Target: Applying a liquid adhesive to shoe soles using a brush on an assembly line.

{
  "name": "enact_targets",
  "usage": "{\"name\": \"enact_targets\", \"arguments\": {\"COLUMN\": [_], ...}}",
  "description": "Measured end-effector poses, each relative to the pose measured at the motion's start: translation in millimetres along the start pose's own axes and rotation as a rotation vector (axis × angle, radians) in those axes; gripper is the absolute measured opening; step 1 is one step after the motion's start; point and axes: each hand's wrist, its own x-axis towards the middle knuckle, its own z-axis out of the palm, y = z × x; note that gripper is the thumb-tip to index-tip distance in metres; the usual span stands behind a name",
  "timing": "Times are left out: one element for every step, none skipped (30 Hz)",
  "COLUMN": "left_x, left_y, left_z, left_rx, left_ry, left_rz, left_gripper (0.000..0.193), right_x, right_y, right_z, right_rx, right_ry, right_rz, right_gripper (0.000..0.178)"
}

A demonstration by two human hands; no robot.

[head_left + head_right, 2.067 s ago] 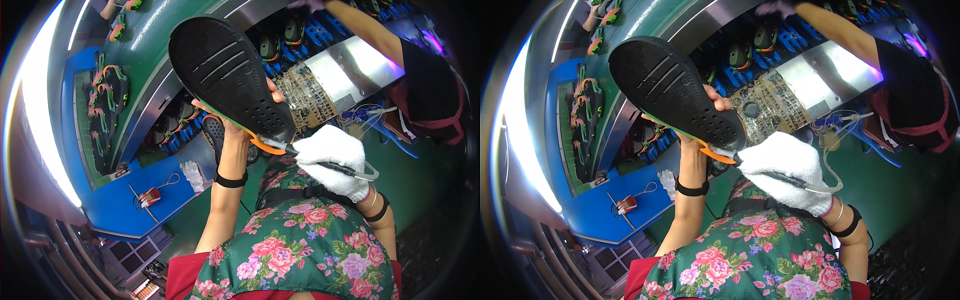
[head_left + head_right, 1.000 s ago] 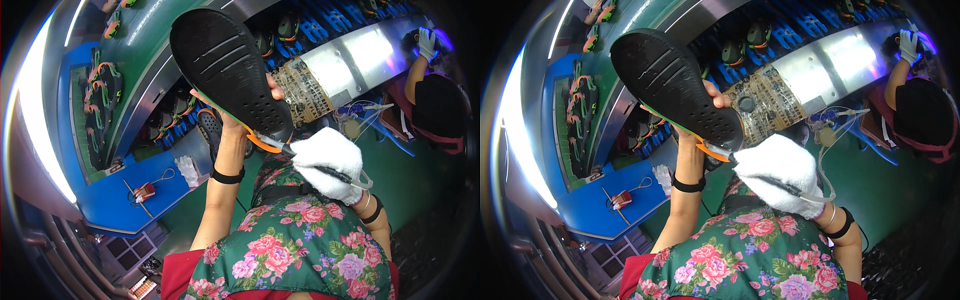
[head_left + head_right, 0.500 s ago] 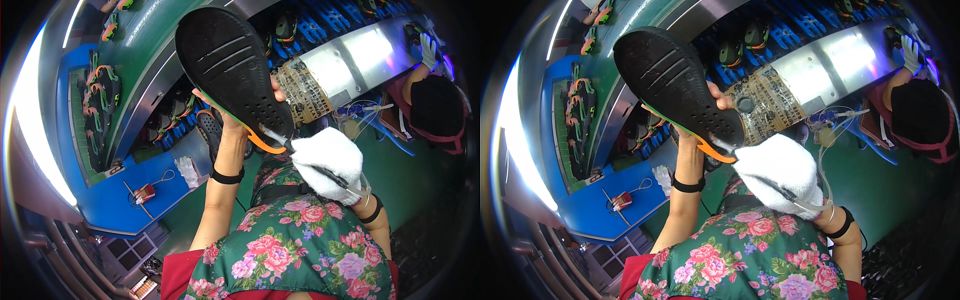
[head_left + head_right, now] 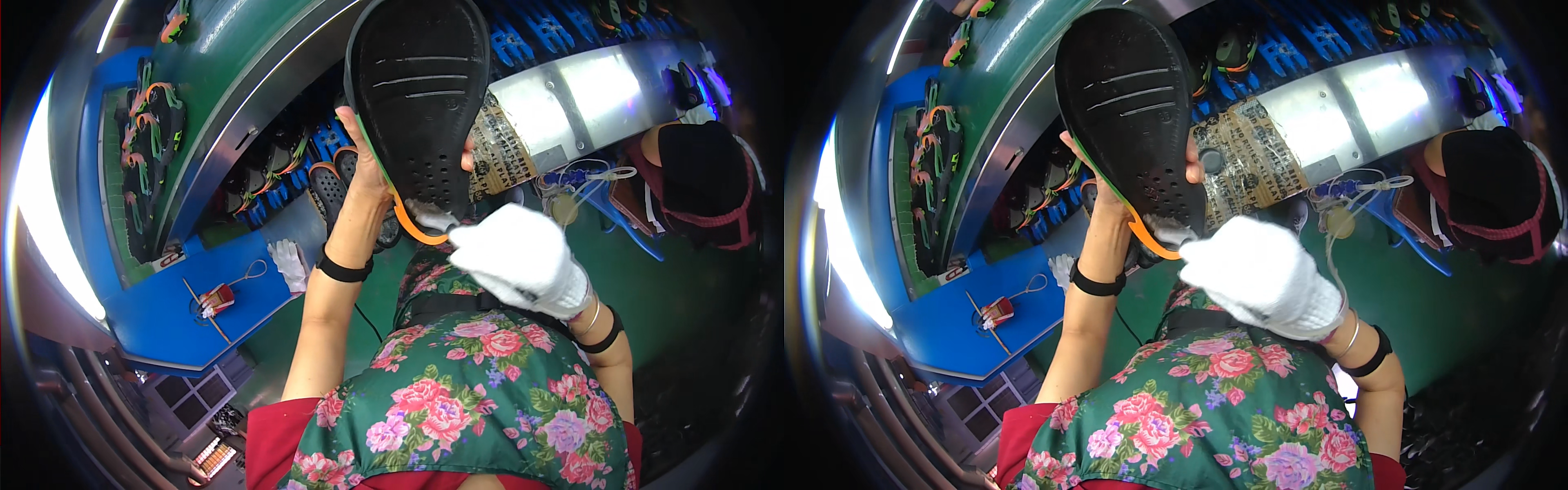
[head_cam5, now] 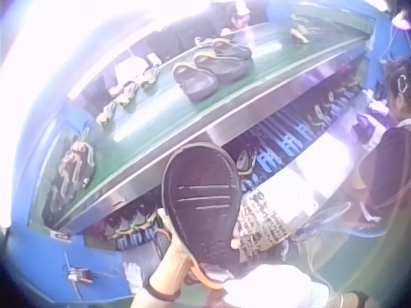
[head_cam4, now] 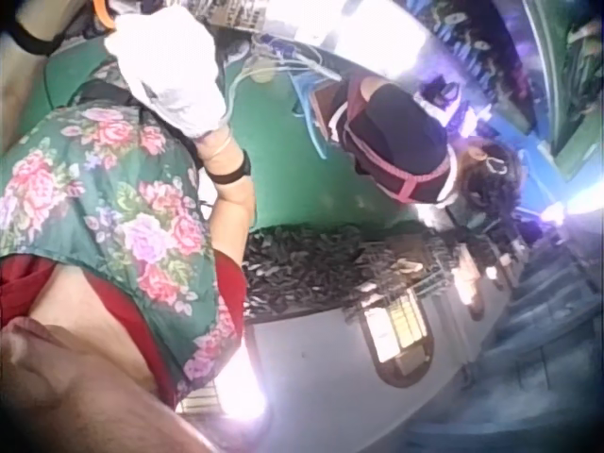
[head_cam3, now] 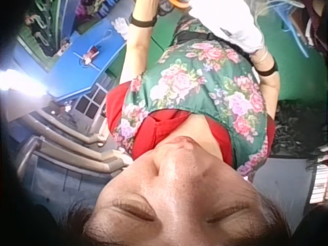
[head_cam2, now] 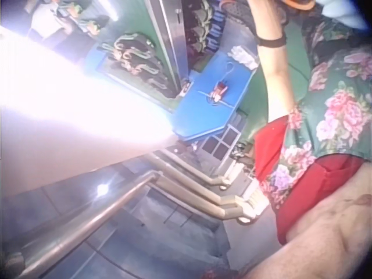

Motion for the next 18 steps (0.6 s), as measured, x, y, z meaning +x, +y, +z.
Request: {"name": "enact_targets", "arguments": {"left_x": [-1,-2,-5,-8,-11,-13,-14,-13,-9,-6,-4,-6,-8,-12,-11,-10,-9,-8], "left_y": [1,-2,-4,-5,-4,-5,-5,-4,-2,-1,-2,-3,-3,-5,-4,-3,-1,-1], "left_z": [-2,-5,-7,-8,-9,-9,-8,-6,0,5,9,13,15,-1,-4,-6,-7,-4], "left_rx": [0.005,0.003,0.003,0.004,0.007,-0.003,-0.013,-0.014,0.107,0.228,0.225,0.25,0.274,0.104,0.101,0.158,0.216,0.22], "left_ry": [0.03,0.03,-0.004,-0.037,-0.033,0.028,0.089,0.091,0.139,0.186,0.186,0.276,0.366,0.242,0.244,0.27,0.296,0.3], "left_rz": [-0.066,-0.061,-0.1,-0.139,-0.134,-0.182,-0.23,-0.225,-0.271,-0.316,-0.313,-0.378,-0.444,-0.427,-0.426,-0.436,-0.446,-0.439], "left_gripper": [0.138,0.138,0.137,0.135,0.135,0.136,0.137,0.137,0.132,0.128,0.128,0.124,0.12,0.11,0.11,0.099,0.088,0.088], "right_x": [-3,-2,2,3,4,3,3,2,0,-1,-1,-1,-1,-2,-1,3,3,4], "right_y": [2,3,2,4,7,9,10,11,12,12,13,12,14,17,19,21,24,25], "right_z": [7,2,-2,-3,-4,-6,-5,-4,-4,-2,-1,-2,-4,-7,-9,-13,-10,-9], "right_rx": [-0.012,0.08,0.177,0.181,0.281,0.377,0.253,0.163,0.072,0.055,0.038,0.112,0.117,0.205,0.289,0.222,0.065,0.069], "right_ry": [-0.021,-0.052,-0.081,-0.085,-0.059,-0.035,0.001,-0.041,-0.083,-0.134,-0.185,-0.23,-0.235,-0.217,-0.195,-0.174,-0.166,-0.169], "right_rz": [-0.043,-0.024,-0.007,-0.011,-0.015,-0.014,-0.021,-0.005,0.013,-0.022,-0.056,-0.028,-0.032,-0.028,-0.018,-0.026,-0.097,-0.104], "right_gripper": [0.03,0.03,0.03,0.03,0.03,0.031,0.032,0.034,0.036,0.038,0.04,0.037,0.037,0.034,0.032,0.032,0.03,0.03]}}
